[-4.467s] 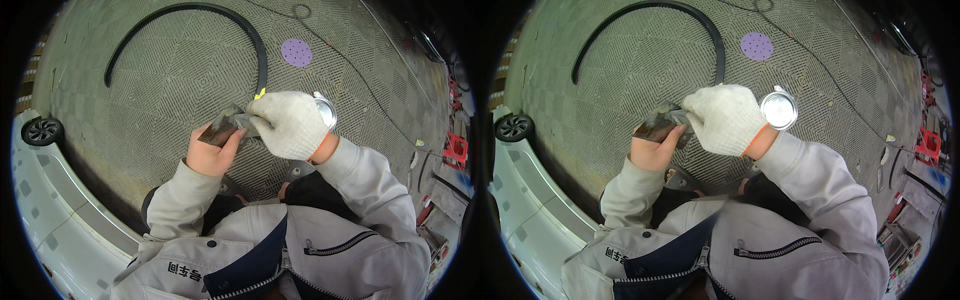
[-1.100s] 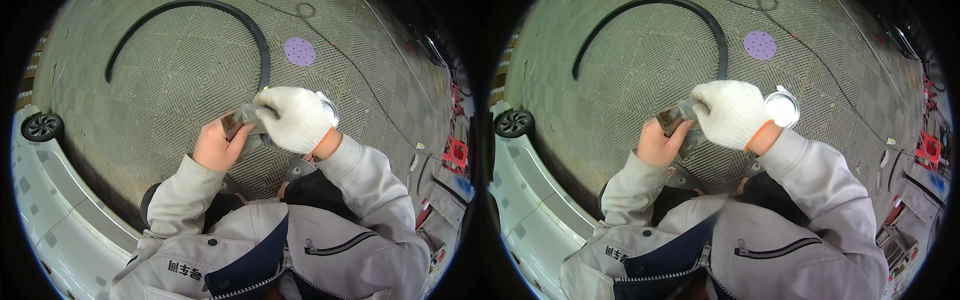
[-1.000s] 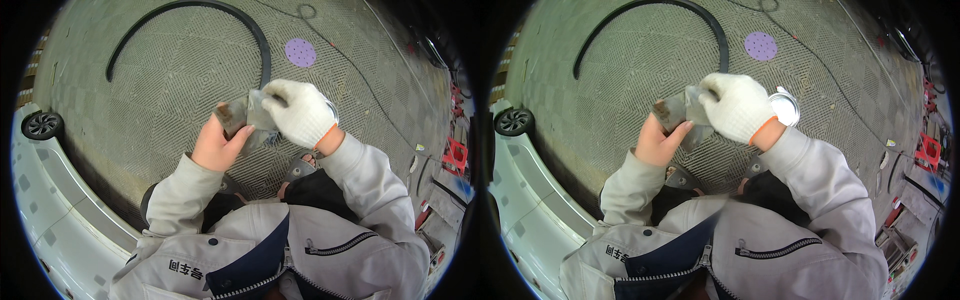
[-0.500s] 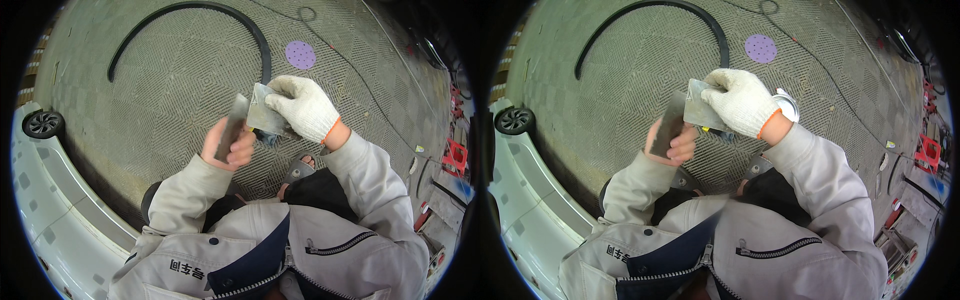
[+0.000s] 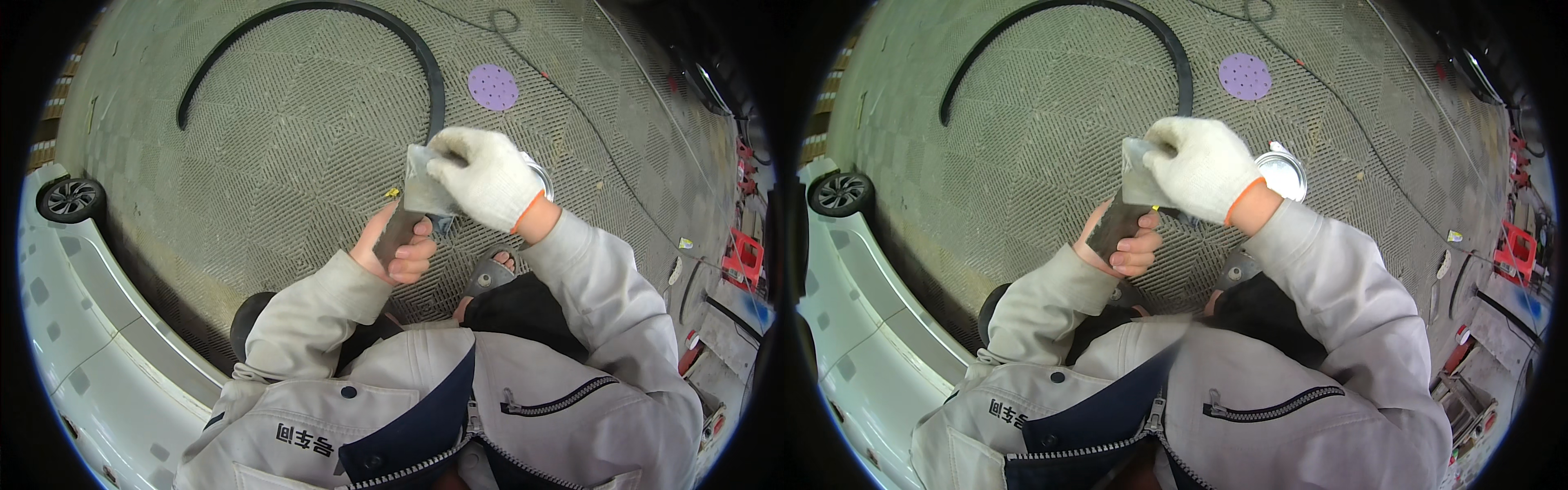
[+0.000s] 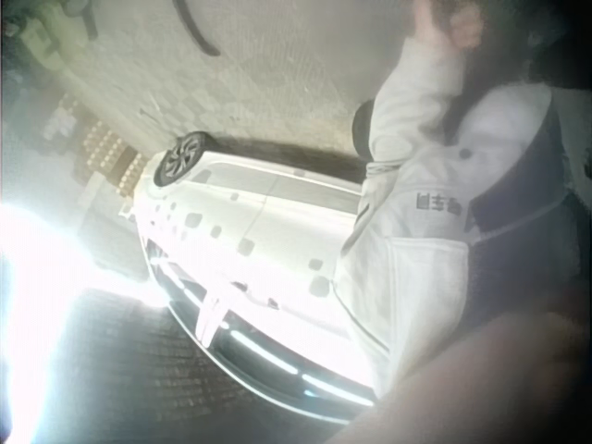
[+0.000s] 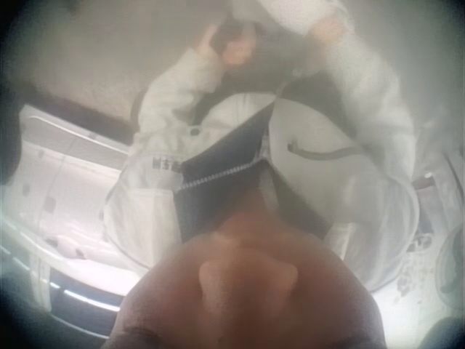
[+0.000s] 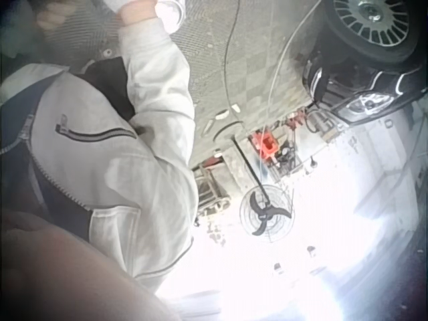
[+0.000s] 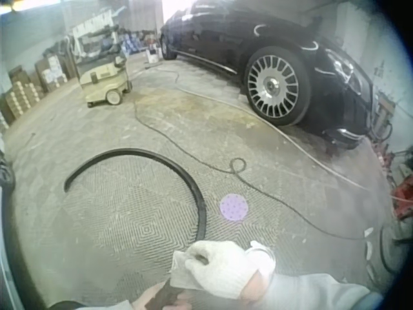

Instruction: The person sits on the floor and uses a putty knife to spread a white paste from a can onto a small rectangular metal plate. They repeatedly dip the knife into the can and apply the paste to the plate's surface.

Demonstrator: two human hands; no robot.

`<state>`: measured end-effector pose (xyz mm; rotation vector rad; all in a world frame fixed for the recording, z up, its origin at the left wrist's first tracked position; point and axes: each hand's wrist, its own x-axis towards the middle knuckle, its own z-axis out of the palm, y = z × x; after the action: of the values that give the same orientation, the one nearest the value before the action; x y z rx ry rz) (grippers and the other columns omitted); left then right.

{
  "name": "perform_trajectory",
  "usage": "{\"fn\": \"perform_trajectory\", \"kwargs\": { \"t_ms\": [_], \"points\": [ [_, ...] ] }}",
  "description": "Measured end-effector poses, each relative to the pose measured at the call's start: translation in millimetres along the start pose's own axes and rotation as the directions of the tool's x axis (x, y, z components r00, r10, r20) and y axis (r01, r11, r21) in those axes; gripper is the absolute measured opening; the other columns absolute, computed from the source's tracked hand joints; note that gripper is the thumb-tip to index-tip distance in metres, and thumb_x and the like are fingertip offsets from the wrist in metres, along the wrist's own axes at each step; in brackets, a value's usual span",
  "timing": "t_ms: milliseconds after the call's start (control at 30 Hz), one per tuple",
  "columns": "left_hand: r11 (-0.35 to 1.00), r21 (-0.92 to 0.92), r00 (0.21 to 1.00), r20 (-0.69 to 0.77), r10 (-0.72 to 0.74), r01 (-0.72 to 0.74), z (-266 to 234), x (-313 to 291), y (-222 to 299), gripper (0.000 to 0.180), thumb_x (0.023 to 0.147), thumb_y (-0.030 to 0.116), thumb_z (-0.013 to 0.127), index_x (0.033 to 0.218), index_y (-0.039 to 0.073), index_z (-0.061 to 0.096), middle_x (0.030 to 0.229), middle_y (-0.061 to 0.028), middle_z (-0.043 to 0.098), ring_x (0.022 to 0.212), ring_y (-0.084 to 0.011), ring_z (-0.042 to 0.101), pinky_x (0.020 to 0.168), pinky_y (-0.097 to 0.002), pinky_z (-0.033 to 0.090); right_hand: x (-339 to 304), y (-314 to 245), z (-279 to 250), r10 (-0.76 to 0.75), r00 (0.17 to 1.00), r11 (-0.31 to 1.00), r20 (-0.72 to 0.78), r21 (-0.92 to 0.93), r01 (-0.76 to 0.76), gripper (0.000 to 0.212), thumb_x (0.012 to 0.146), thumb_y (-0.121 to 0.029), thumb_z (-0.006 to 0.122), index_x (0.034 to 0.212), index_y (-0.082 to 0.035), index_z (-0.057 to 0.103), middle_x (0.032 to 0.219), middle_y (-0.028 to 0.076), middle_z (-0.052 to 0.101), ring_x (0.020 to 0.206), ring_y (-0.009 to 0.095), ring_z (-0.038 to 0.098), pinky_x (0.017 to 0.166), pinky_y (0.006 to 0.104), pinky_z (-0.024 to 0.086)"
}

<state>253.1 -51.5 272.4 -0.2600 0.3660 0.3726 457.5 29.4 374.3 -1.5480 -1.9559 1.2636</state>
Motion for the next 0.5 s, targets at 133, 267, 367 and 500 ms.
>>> {"fn": "perform_trajectory", "kwargs": {
  "t_ms": [133, 267, 367, 500],
  "points": [
    [0.996, 0.013, 0.988, -0.126, 0.088, -0.087, -1.6, -0.6, -1.8, 0.047, 0.110, 0.062, 0.038, 0.101, 0.022, 0.062, 0.062, 0.0030, 0.042, 0.047, -0.0105, 0.032, 0.041, -0.0275, 0.027, -10.3, -6.9, 7.6, -0.095, 0.992, 0.994, 0.081, -0.044, 0.099, 0.026, 0.096, -0.024, 0.065, 0.111, -0.008, 0.080, 0.101, 0.018, 0.079, 0.093, 0.039, 0.077, 0.086, 0.0453, 0.062],
    [0.998, 0.064, 0.997, -0.064, 0.031, -0.027, -0.2, 0.7, -0.2, 0.051, 0.108, 0.066, 0.041, 0.102, 0.021, 0.062, 0.063, 0.0054, 0.040, 0.049, -0.0083, 0.030, 0.043, -0.0259, 0.026, -4.9, -5.7, 3.6, 0.045, 0.998, 0.996, -0.053, -0.070, -0.049, 0.025, 0.096, -0.026, 0.065, 0.106, -0.009, 0.080, 0.100, 0.018, 0.079, 0.096, 0.039, 0.076, 0.089, 0.0450, 0.061],
    [0.998, 0.037, 0.986, -0.157, 0.060, -0.055, 0.6, 1.1, 0.1, 0.050, 0.108, 0.065, 0.043, 0.096, 0.019, 0.059, 0.063, 0.0049, 0.039, 0.049, -0.0079, 0.031, 0.043, -0.0254, 0.026, -7.2, -6.8, 7.8, 0.002, 0.999, 0.995, 0.046, -0.095, 0.003, 0.025, 0.096, -0.026, 0.064, 0.107, -0.009, 0.080, 0.100, 0.018, 0.079, 0.095, 0.039, 0.076, 0.089, 0.0458, 0.061],
    [0.993, -0.054, 0.972, -0.215, 0.092, -0.106, 1.1, 1.0, 0.3, 0.049, 0.109, 0.055, 0.039, 0.095, 0.014, 0.061, 0.062, 0.0000, 0.049, 0.043, -0.0124, 0.039, 0.040, -0.0286, 0.031, -10.5, -8.7, 10.0, 0.005, 0.996, 0.998, 0.091, -0.067, 0.001, 0.026, 0.097, -0.026, 0.065, 0.108, -0.009, 0.080, 0.097, 0.018, 0.079, 0.091, 0.040, 0.076, 0.086, 0.0473, 0.062]
  ]
}}
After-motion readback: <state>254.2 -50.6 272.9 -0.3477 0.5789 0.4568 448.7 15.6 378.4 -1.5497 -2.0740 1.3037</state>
